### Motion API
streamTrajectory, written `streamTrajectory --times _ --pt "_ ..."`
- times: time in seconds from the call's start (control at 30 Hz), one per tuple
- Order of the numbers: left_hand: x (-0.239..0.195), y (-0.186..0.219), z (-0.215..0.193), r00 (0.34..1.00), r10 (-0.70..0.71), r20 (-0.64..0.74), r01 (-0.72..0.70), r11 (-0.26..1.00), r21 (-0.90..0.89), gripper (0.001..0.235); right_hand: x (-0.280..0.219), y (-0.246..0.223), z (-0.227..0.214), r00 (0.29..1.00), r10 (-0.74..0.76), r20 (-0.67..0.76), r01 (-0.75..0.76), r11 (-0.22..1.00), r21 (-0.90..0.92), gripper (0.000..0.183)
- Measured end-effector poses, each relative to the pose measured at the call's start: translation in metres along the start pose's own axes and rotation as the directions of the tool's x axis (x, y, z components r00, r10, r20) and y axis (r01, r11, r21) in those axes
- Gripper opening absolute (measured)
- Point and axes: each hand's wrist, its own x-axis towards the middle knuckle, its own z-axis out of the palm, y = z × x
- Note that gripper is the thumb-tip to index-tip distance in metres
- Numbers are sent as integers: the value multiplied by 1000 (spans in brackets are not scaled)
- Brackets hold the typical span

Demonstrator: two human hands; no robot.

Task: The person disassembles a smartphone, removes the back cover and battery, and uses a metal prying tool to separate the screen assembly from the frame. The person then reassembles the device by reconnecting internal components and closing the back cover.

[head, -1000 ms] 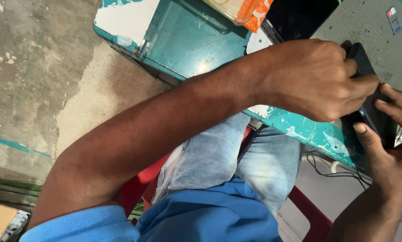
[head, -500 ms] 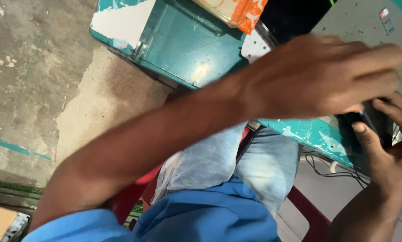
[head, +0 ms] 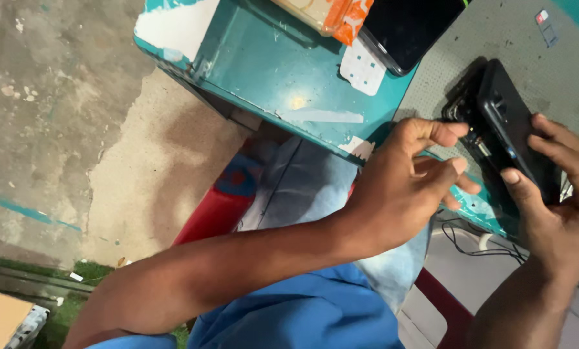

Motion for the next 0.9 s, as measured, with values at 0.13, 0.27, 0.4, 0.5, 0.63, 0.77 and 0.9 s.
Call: streamTrajectory --times 0.13,0.27,0.4,0.5,0.63,0.77,0.9 --pt "8 -23 7 998 55 8 -53 993 -107 28 0 2 0 1000 -14 -8 14 1000 -6 35" --pt "16 -32 9 1000 4 29 1 987 -163 26 2 -1 0 1000 -12 -14 12 1000 -15 38" --pt "17 -33 9 999 34 35 -26 980 -200 29 3 -4 2 1000 13 -28 -13 1000 10 38" --pt "16 -32 9 997 43 63 -28 976 -218 27 3 -6 2 999 15 -37 -15 1000 9 38" --pt "17 -30 7 998 17 66 -3 977 -215 26 4 -6 2 999 19 -38 -19 1000 18 37" --pt "17 -30 5 997 41 65 -23 967 -254 25 4 -4 1 999 10 -35 -9 1000 17 36" --pt "18 -34 4 997 11 72 11 954 -300 23 3 -2 1 999 7 -35 -7 1000 14 36"
